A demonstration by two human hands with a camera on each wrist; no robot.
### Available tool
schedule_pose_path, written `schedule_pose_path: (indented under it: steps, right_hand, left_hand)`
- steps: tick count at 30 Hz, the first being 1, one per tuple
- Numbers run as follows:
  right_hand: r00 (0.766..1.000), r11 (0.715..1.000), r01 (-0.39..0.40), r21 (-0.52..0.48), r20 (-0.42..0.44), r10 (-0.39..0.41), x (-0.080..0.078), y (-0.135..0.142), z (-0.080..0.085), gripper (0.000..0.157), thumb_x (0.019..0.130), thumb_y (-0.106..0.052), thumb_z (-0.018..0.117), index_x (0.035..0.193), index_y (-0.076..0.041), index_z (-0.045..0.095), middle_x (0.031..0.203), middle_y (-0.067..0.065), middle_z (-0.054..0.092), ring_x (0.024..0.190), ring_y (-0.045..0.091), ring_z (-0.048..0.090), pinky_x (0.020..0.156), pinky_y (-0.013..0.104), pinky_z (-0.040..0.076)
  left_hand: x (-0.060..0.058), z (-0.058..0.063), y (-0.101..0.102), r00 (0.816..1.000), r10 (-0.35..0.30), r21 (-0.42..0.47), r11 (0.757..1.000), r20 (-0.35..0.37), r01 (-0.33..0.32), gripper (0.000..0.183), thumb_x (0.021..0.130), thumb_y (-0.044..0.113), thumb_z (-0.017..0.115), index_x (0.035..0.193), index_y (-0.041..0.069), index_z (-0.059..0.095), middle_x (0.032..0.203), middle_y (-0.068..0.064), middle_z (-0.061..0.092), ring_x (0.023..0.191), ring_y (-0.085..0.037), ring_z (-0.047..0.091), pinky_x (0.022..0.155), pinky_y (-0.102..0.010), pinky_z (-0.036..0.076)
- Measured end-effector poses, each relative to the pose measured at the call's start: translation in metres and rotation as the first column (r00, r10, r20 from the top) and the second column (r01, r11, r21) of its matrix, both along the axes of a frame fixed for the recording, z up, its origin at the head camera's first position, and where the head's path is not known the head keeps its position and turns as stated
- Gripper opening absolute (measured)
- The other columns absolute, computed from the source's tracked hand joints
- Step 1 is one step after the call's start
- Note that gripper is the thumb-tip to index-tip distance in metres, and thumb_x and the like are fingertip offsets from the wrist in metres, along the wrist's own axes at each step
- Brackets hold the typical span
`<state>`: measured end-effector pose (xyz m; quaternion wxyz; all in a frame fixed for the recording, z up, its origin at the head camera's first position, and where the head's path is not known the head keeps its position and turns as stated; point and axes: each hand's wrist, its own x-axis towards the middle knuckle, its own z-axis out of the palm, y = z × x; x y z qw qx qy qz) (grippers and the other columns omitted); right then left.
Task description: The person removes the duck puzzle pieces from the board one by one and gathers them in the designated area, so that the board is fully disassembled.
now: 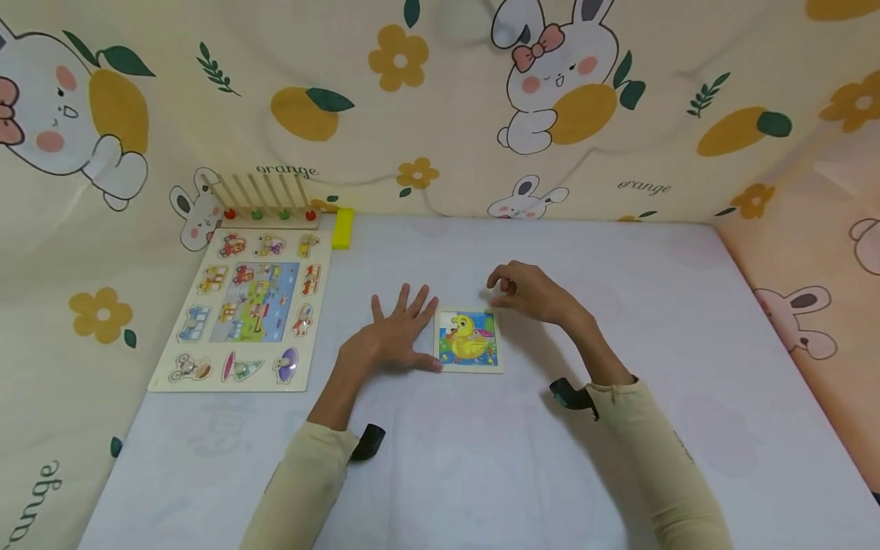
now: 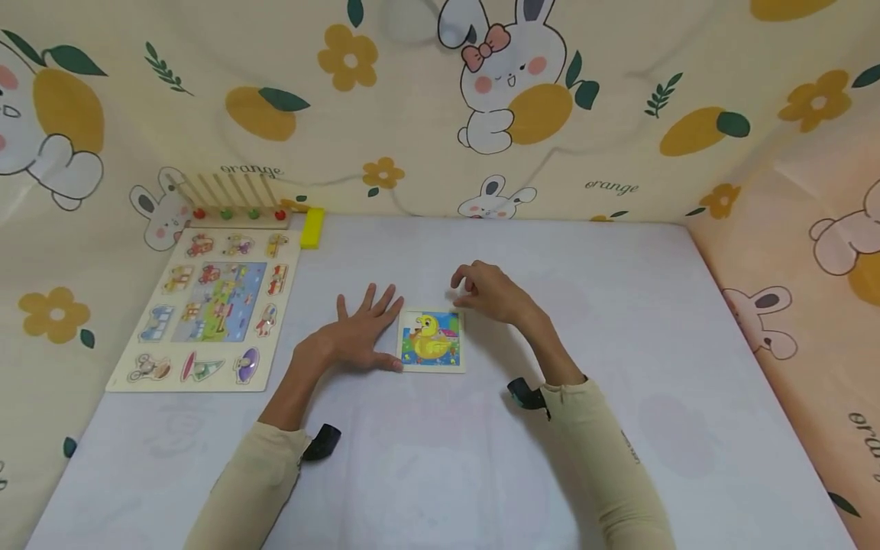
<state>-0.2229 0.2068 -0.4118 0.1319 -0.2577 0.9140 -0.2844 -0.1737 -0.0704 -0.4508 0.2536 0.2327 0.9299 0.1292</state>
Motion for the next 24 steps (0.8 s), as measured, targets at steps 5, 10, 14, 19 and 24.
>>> schedule_pose_path:
  steps: [5,10,14,19,24]
  right_hand:
    - [0.987,0.986,-0.159,0.042,0.046,0.157,0.005,-0.023,-0.007,0.028,0.093,-0.003,0.076,0.121,-0.004,0.071,0.099,0.015,0.062,0.091,0.025,0.058,0.084,0.036,0.052]
    - [0.974,0.965,-0.221,0.143,0.077,0.212,0.007,-0.038,-0.013,0.036,0.091,-0.006,0.079,0.126,-0.012,0.071,0.104,0.015,0.06,0.093,0.027,0.056,0.081,0.036,0.051]
    - [0.973,0.948,-0.229,0.222,0.065,0.22,0.006,-0.045,-0.012,0.036,0.09,-0.005,0.08,0.123,-0.016,0.072,0.105,0.012,0.061,0.093,0.025,0.057,0.082,0.037,0.052]
    - [0.968,0.921,-0.251,0.299,0.057,0.245,0.002,-0.052,-0.01,0.036,0.088,-0.004,0.082,0.119,-0.018,0.071,0.108,0.01,0.063,0.097,0.025,0.06,0.088,0.038,0.053]
    - [0.959,0.895,-0.275,0.352,0.031,0.282,0.001,-0.057,-0.01,0.035,0.089,-0.005,0.082,0.118,-0.019,0.069,0.11,0.009,0.064,0.099,0.025,0.061,0.089,0.038,0.054]
  left_hand:
    - [-0.001,-0.002,0.005,0.996,0.065,0.029,0.998,-0.066,-0.064,0.091,0.101,0.062,0.057,0.169,0.016,0.017,0.178,-0.01,0.003,0.164,-0.044,-0.006,0.12,-0.083,0.002]
    - [0.001,-0.004,0.012,0.986,0.109,0.036,0.994,-0.125,-0.105,0.087,0.101,0.06,0.058,0.167,0.016,0.024,0.177,-0.013,0.013,0.163,-0.048,0.003,0.118,-0.085,0.008]
    - [0.001,-0.003,0.014,0.985,0.106,0.021,0.994,-0.138,-0.105,0.087,0.1,0.059,0.06,0.167,0.016,0.025,0.177,-0.014,0.014,0.163,-0.049,0.005,0.118,-0.085,0.01]
    - [0.001,-0.003,0.013,0.983,0.105,0.014,0.994,-0.151,-0.104,0.087,0.099,0.06,0.06,0.167,0.018,0.026,0.177,-0.013,0.015,0.163,-0.049,0.006,0.117,-0.086,0.012]
    - [0.0,-0.003,0.012,0.982,0.112,0.014,0.994,-0.149,-0.112,0.087,0.099,0.06,0.061,0.167,0.019,0.026,0.177,-0.013,0.015,0.163,-0.049,0.006,0.117,-0.086,0.011]
